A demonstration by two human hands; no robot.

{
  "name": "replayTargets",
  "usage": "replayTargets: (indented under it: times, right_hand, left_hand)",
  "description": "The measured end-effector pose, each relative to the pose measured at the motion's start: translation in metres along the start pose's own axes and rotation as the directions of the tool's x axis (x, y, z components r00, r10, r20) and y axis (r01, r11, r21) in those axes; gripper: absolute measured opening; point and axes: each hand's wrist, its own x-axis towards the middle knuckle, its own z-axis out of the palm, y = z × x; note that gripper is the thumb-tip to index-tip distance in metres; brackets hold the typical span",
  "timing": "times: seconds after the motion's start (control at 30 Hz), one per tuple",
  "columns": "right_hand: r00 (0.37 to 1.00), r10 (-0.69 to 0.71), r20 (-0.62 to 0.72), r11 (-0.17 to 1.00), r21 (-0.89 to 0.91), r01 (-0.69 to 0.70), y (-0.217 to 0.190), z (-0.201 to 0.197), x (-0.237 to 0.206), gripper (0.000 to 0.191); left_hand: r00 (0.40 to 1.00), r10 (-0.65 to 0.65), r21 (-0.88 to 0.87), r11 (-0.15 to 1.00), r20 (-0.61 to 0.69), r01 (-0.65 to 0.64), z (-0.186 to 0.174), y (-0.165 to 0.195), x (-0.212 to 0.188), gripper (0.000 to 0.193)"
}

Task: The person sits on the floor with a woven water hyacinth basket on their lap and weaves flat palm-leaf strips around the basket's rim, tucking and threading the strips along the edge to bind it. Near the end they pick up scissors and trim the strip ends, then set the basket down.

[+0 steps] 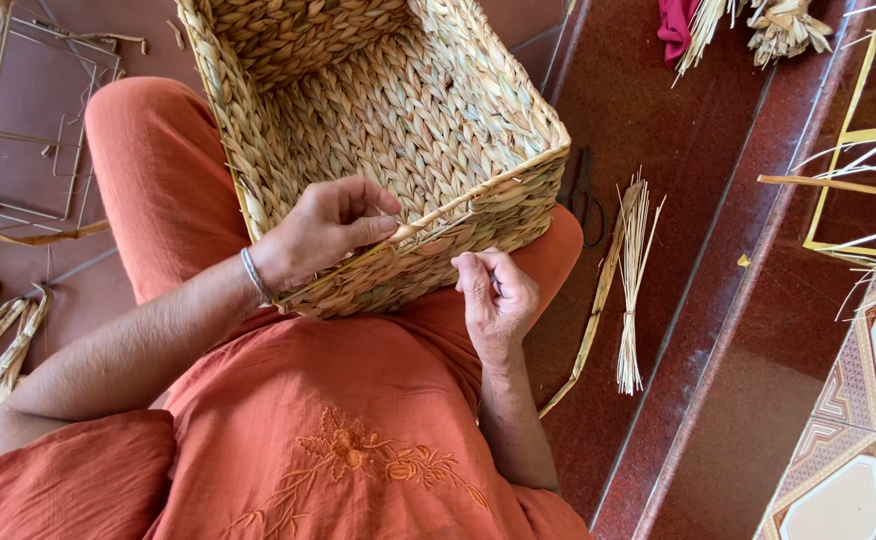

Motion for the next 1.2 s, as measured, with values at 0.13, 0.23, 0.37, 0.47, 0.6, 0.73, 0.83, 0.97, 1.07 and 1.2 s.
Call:
replayTargets:
  times: [0.13,0.23,0.37,0.47,0.6,0.73,0.83,0.97,1.07,1.2]
  right_hand:
    - [0.995,0.095,0.006,0.992,0.081,-0.095,0.011,0.004,-0.011,0.015]
    - [0.989,0.145,0.019,0.983,0.107,-0.146,0.017,0.008,-0.018,0.016]
    - [0.989,0.146,0.035,0.988,0.046,-0.147,0.022,0.013,-0.023,0.015]
    - [0.991,0.126,0.055,0.992,-0.004,-0.126,0.024,0.016,-0.025,0.017]
    - [0.995,0.052,0.088,0.999,0.000,-0.053,0.023,0.021,-0.026,0.015]
    - [0.990,0.068,0.120,0.998,-0.009,-0.067,0.014,0.035,-0.027,0.032]
    - [0.990,-0.075,0.116,0.995,-0.054,0.082,0.002,0.044,-0.028,0.027]
    - [0.967,-0.247,0.065,0.934,-0.251,0.255,-0.015,0.048,-0.027,0.018]
    - [0.977,-0.207,0.044,0.953,-0.217,0.212,-0.024,0.051,-0.023,0.018]
    - [0.920,-0.379,0.098,0.882,-0.263,0.391,-0.034,0.055,-0.015,0.017]
  left_hand:
    - [0.979,-0.205,-0.171,0.965,-0.018,0.199,0.001,-0.006,0.004,0.030]
    - [0.986,-0.086,0.151,0.983,-0.144,0.108,0.002,-0.004,-0.004,0.036]
    - [0.979,0.105,0.493,0.870,-0.175,-0.005,0.010,0.006,-0.017,0.028]
    - [0.971,0.230,0.582,0.799,-0.068,-0.149,0.017,0.014,-0.022,0.021]
    - [0.913,0.405,0.594,0.725,0.042,-0.349,0.021,0.023,-0.028,0.015]
    - [0.924,0.381,0.482,0.801,0.046,-0.354,0.022,0.027,-0.029,0.046]
    - [0.965,0.251,0.363,0.894,0.080,-0.263,0.019,0.026,-0.025,0.050]
    - [0.986,0.083,0.111,0.989,0.145,-0.100,0.015,0.026,-0.022,0.043]
    - [0.984,0.116,0.182,0.973,0.133,-0.139,0.017,0.028,-0.025,0.046]
    - [0.969,0.245,0.561,0.805,-0.016,-0.194,0.026,0.028,-0.026,0.049]
